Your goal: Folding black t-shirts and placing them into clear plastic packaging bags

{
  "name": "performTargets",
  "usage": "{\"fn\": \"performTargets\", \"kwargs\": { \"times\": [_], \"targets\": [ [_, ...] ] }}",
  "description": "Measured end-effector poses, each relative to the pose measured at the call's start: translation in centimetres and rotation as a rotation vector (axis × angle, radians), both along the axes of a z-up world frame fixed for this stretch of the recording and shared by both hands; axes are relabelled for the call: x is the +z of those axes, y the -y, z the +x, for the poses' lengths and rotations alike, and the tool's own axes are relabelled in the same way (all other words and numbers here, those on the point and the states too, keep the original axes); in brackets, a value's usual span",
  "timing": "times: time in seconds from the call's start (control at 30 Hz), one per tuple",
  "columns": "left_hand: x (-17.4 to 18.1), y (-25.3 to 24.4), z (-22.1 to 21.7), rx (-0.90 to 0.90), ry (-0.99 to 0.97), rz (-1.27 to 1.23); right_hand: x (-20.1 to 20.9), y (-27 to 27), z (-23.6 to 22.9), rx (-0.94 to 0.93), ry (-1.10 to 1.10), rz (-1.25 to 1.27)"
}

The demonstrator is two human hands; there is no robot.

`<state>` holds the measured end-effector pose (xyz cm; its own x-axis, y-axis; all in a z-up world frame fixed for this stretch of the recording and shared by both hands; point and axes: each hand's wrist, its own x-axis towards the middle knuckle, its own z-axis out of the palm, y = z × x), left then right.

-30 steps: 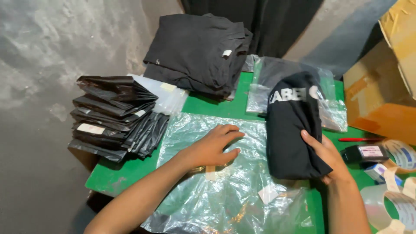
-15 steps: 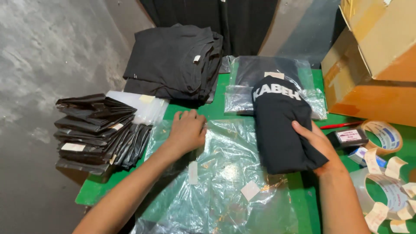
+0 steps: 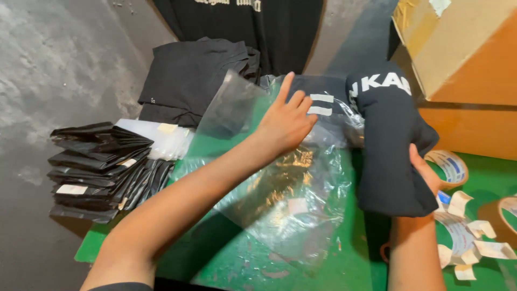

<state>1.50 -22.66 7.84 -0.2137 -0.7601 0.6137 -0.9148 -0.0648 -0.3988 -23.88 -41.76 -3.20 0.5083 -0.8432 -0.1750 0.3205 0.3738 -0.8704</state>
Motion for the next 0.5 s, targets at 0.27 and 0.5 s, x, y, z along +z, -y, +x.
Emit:
{"fn": "performTargets", "kwargs": {
  "times": [0.27, 0.5],
  "targets": [
    [1.3, 6.0, 0.9, -0.139, 0.226, 0.011, -0.3, -0.3, -0.2, -0.110, 0.202, 0.158],
    [-0.8, 7.9, 0.2, -0.115, 0.203, 0.062, 1.2, -0.8, -0.1, -0.076, 0.237, 0.205]
  ]
}}
